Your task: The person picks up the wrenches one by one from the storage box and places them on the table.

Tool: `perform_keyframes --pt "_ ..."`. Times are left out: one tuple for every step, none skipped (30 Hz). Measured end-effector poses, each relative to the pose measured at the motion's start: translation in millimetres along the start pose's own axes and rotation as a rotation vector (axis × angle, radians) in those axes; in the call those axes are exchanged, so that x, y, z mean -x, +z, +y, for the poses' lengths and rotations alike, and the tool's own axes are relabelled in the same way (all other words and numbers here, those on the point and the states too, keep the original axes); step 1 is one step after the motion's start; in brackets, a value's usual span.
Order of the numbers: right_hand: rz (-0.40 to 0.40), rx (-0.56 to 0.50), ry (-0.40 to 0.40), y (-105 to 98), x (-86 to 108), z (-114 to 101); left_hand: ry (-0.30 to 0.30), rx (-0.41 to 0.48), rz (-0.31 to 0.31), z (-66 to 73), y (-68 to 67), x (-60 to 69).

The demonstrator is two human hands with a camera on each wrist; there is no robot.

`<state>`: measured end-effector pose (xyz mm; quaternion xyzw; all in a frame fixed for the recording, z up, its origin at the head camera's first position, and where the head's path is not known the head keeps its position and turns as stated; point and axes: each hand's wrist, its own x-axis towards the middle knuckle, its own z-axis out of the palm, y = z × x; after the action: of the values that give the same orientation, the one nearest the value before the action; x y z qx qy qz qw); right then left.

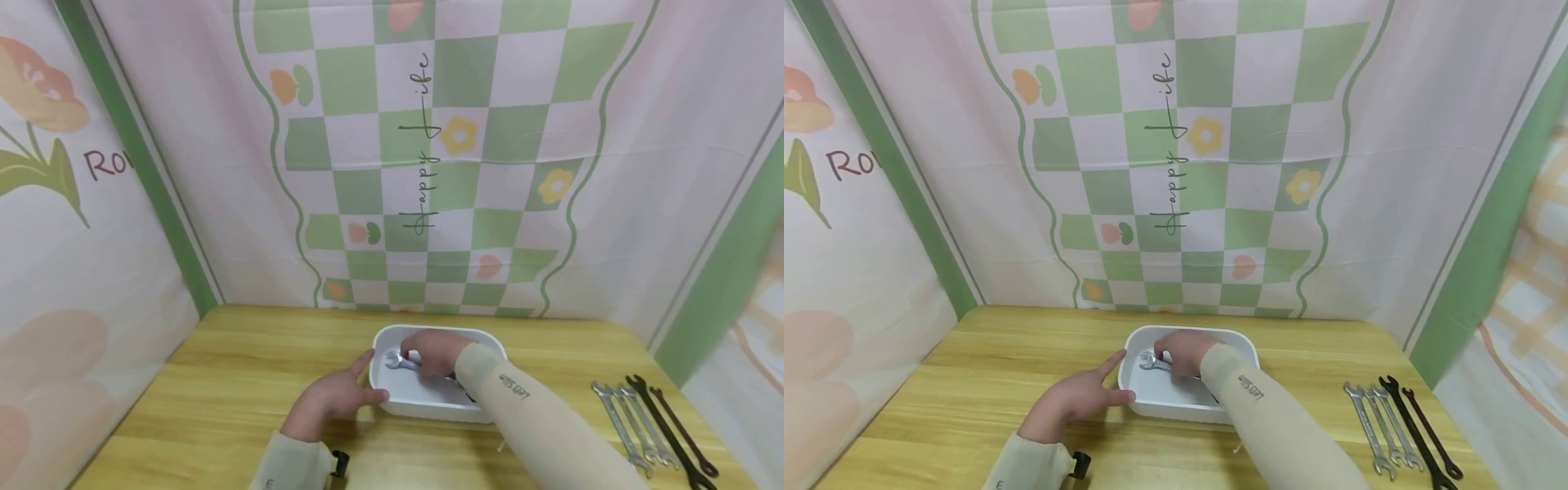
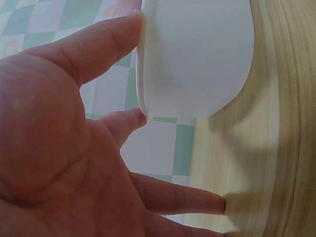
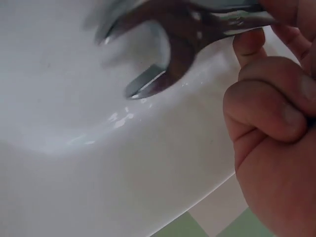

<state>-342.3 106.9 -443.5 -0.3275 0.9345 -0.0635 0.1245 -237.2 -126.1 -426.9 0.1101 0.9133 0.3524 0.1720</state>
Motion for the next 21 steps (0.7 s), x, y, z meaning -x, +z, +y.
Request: perform_keyframes --pt "-0.007 -0.009 0.003 0.1 0.1 0.8 -0.001 -0.001 0.000 -0.2 0.2 -0.3" --pt "-0.014 -0.015 0.008 0.1 0.1 1.3 -0.003 0.000 -0.001 -0.3 0.3 -0.5" --pt "-0.018 -0.020 0.011 0.1 0.0 1.5 -0.005 -0.001 -0.001 -0.5 0.4 -0.8" --pt "-0.021 -0.027 0.020 -0.3 0.3 1.5 -0.006 -0.002 -0.001 -0.6 0.4 -0.9" --pt "-0.025 -0.038 0.030 -0.6 0.6 1.4 -0.007 -0.002 -0.002 -0.7 0.5 -1.0" --pt "-0.028 -0.047 0.038 -1.2 1.2 0.8 -0.008 0.000 -0.003 -0.8 0.6 -1.0" --pt "-0.031 -0.050 0.043 -2.2 1.8 0.4 -0.008 0.001 -0.003 -0.8 0.5 -1.0" --pt "-0.034 -0.055 0.045 -3.2 2.3 -0.2 -0.009 0.004 -0.003 -0.7 0.3 -0.9" --pt "-0.035 -0.058 0.043 -4.3 2.9 -0.8 -0.011 0.005 -0.003 -0.7 0.3 -0.7" --pt "-0.038 -0.063 0.042 -5.4 3.6 -1.4 -0.013 0.008 -0.003 -0.5 0.2 -0.4" --pt "-0.040 -0.067 0.034 -6.3 4.2 -1.8 -0.015 0.012 -0.004 -0.4 0.2 -0.3" --pt "-0.040 -0.071 0.028 -7.5 4.9 -2.0 -0.018 0.014 -0.004 -0.4 0.2 -0.1" --pt "-0.040 -0.081 0.031 -9.0 5.7 -2.2 -0.019 0.013 -0.004 -0.3 0.2 0.0" --pt "-0.038 -0.086 0.032 -10.6 6.5 -2.3 -0.020 0.013 -0.004 -0.2 0.1 0.1" --pt "-0.032 -0.089 0.030 -12.1 7.2 -2.2 -0.020 0.012 -0.004 0.0 0.0 0.3" --pt "-0.027 -0.099 0.029 -14.0 7.7 -2.2 -0.020 0.009 -0.004 0.1 -0.1 0.4" --pt "-0.019 -0.116 0.023 -16.0 8.3 -1.9 -0.021 0.007 -0.003 0.2 -0.2 0.5" --pt "-0.012 -0.133 0.024 -18.2 8.8 -1.6 -0.020 0.004 -0.002 0.1 -0.3 0.5" --pt "-0.006 -0.156 0.023 -20.5 9.3 -1.5 -0.019 0.002 -0.001 0.0 -0.2 0.4" --pt "-0.002 -0.182 0.021 -22.5 9.6 -0.8 -0.020 0.002 -0.001 -0.2 -0.3 0.4" --pt "0.008 -0.213 0.017 -24.5 10.0 -0.1 -0.019 0.002 0.000 -0.3 -0.3 0.4"
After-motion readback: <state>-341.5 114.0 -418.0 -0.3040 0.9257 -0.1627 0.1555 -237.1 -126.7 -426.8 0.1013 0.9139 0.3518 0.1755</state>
